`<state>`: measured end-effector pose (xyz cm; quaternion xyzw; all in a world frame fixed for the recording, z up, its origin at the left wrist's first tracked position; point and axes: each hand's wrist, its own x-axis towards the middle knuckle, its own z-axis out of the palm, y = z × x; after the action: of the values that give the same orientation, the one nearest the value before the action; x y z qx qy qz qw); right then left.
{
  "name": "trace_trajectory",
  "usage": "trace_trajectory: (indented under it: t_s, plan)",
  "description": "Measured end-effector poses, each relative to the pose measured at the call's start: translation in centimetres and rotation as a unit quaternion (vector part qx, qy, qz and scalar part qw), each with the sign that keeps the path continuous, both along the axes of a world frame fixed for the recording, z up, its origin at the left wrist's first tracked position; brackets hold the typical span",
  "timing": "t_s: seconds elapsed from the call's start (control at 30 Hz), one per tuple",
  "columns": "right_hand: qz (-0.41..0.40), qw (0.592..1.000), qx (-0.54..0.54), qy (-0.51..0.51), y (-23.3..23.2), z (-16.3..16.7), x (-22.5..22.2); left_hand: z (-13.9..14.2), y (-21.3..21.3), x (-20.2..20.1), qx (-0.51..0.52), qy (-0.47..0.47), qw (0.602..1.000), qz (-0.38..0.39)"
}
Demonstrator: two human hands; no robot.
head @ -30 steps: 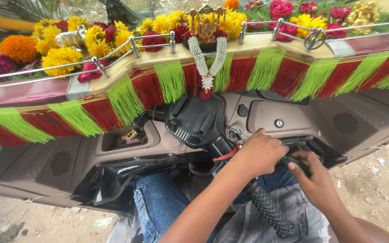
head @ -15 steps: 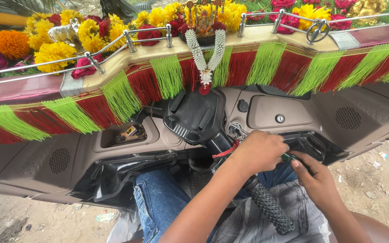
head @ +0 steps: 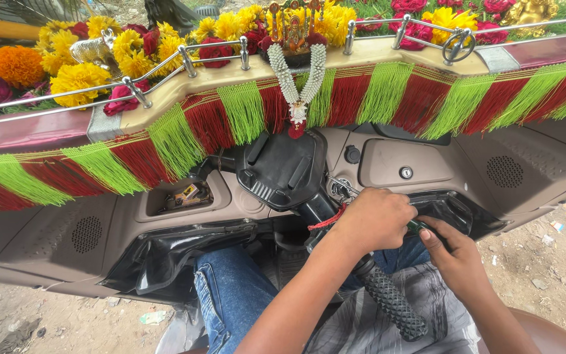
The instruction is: The person sits on a decorated scooter and uses a screwdriver to work on the ignition area. They insert the tool into the ignition slot and turn it repeatedly while holding the handlebar.
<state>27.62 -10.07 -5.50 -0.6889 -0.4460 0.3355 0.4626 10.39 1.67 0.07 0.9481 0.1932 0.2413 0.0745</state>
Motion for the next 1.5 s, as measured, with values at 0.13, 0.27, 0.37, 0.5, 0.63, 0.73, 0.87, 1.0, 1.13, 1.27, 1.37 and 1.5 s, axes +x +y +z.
trace_trajectory:
  t_s: [0.13,0.27,0.37,0.5,0.63,0.73,0.87,1.0,1.13,1.27,1.37,1.5]
  plan:
    - [-0.012,1.000,-0.018,-0.006,0.1,0.1,0.0,0.1,0.0,-0.2,-0.014,-0.009,1.000,0.000]
    - [0.000,0.999,-0.009,0.043,0.4,-0.5,0.5,0.1,0.1,-0.3,-0.016,-0.030,0.999,-0.002]
    - [0.005,0.996,-0.006,0.091,0.8,-1.3,1.0,0.1,0.2,-0.2,-0.033,-0.015,0.999,0.006]
    - [0.023,0.988,0.001,0.154,1.1,-2.1,1.5,0.2,0.4,-0.2,-0.065,-0.008,0.998,0.011]
    - [0.028,0.979,-0.002,0.204,1.1,-2.2,1.6,0.4,0.4,-0.2,-0.074,-0.024,0.997,0.010]
    - [0.030,0.973,-0.007,0.230,1.1,-1.9,1.5,0.8,0.6,-0.3,-0.098,-0.024,0.995,0.014]
    - [0.024,0.960,-0.018,0.279,1.3,-1.1,1.7,1.7,1.1,-0.4,-0.154,-0.004,0.988,0.022]
    - [0.004,0.955,-0.035,0.295,1.1,-0.1,1.5,2.4,1.2,-0.6,-0.181,0.001,0.983,0.024]
    - [0.018,0.992,0.018,0.122,0.7,0.9,0.2,2.0,1.0,-0.6,-0.157,-0.009,0.987,0.021]
    - [0.043,0.949,0.150,-0.272,-0.1,0.9,-1.9,0.7,1.1,-0.2,-0.121,-0.009,0.992,0.035]
    - [0.079,0.918,0.217,-0.324,0.2,0.5,-1.7,-0.2,1.1,-0.1,-0.080,-0.036,0.996,0.036]
    - [0.103,0.986,-0.063,0.112,2.2,0.6,1.4,-0.8,1.0,0.0,-0.068,0.008,0.996,0.056]
